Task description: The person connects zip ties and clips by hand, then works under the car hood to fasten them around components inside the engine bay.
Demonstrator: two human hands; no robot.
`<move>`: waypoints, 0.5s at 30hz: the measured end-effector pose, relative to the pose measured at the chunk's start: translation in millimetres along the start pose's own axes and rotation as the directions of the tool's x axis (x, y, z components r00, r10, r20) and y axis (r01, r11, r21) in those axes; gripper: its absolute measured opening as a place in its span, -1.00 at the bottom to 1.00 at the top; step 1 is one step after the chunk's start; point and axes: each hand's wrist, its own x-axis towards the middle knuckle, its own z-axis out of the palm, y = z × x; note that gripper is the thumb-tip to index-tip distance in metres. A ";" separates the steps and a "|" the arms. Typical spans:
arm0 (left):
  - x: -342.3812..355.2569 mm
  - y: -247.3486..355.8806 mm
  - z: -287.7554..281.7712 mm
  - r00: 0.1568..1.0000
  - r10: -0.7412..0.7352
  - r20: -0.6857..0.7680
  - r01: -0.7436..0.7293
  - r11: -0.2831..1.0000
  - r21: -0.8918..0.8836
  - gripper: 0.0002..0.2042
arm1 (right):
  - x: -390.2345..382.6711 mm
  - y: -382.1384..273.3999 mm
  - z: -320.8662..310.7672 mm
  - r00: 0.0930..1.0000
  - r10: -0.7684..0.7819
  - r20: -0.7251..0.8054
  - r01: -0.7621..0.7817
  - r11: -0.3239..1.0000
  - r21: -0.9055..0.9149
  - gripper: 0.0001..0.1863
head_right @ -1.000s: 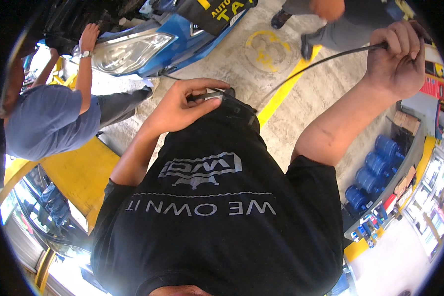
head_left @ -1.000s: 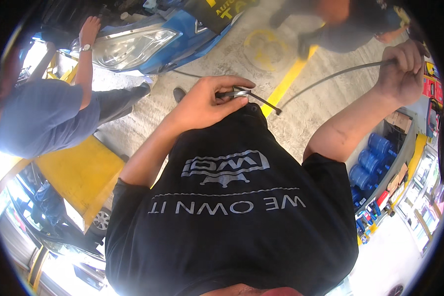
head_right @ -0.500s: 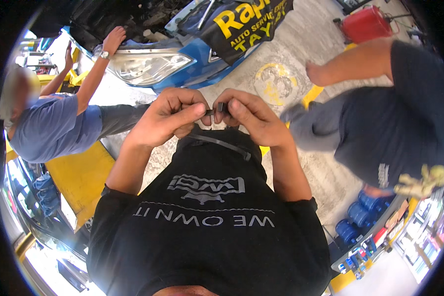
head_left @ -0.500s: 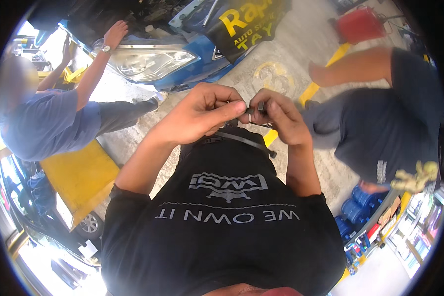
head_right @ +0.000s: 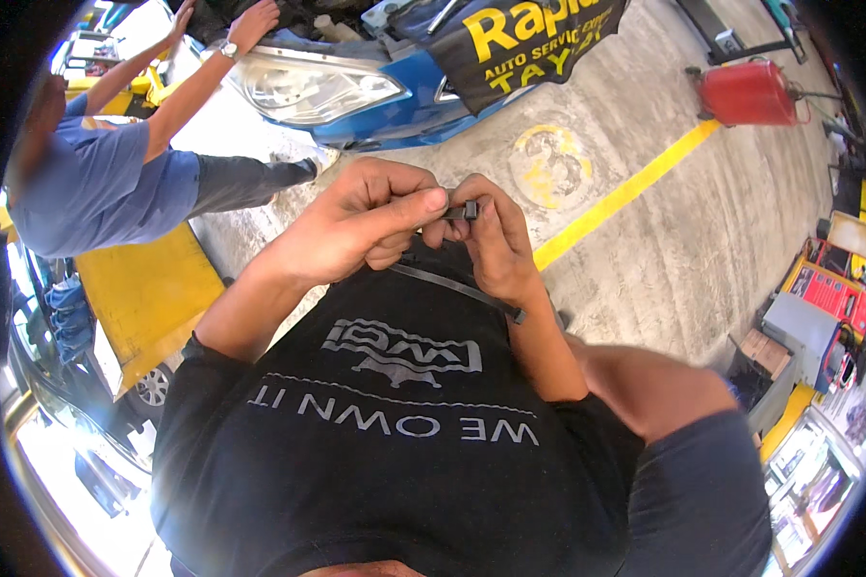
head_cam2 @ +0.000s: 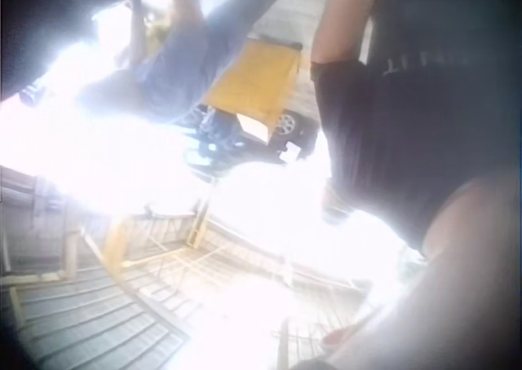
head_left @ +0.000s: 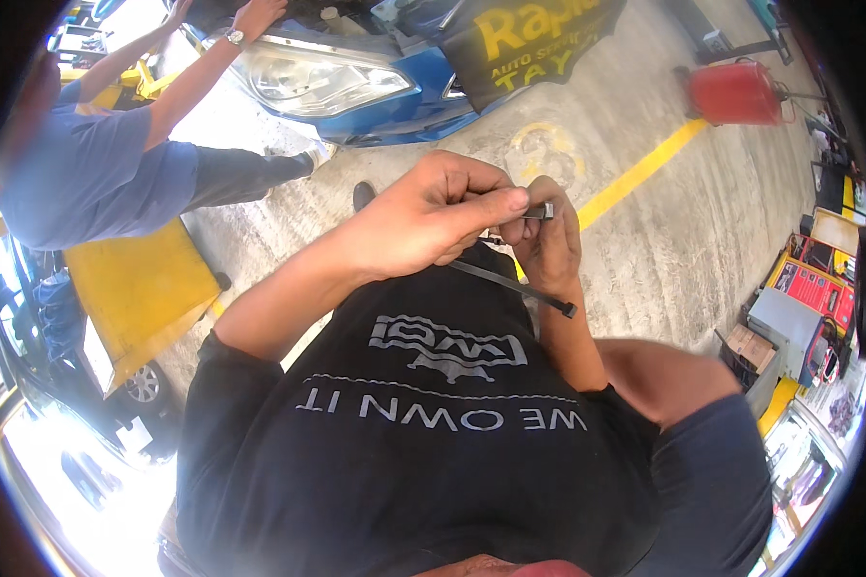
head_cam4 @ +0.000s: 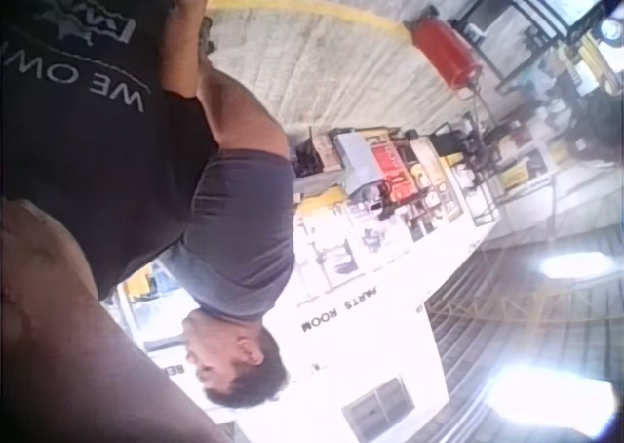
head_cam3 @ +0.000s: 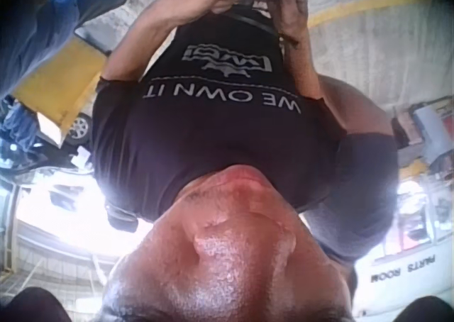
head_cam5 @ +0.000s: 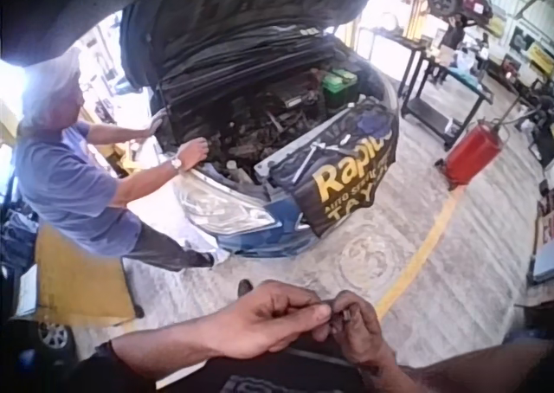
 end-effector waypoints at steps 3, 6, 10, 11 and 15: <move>-0.9 0.0 1.4 1.000 0.014 -0.016 -0.014 1.000 0.016 -0.63 | 0.3 -0.9 -0.4 1.000 -0.016 -0.004 0.015 0.998 -0.060 -0.52; -0.8 0.2 0.9 1.000 0.017 -0.010 -0.016 0.999 0.036 -0.63 | -0.7 -1.4 -0.7 1.000 -0.007 -0.031 0.004 0.993 -0.119 -0.49; -0.2 -0.1 -1.1 1.000 0.011 -0.020 -0.010 0.999 0.054 -0.62 | -1.1 -2.2 -1.0 1.000 -0.013 -0.027 0.008 0.982 -0.187 -0.47; 0.1 -0.2 -1.8 1.000 0.005 -0.016 -0.004 0.998 0.058 -0.62 | -0.9 -2.5 -1.3 1.000 -0.018 -0.023 0.014 0.981 -0.191 -0.47; 1.6 -0.4 -3.9 1.000 -0.007 -0.016 0.008 0.997 0.083 -0.62 | -1.3 -3.3 -1.7 1.000 0.003 -0.014 -0.007 0.968 -0.251 -0.50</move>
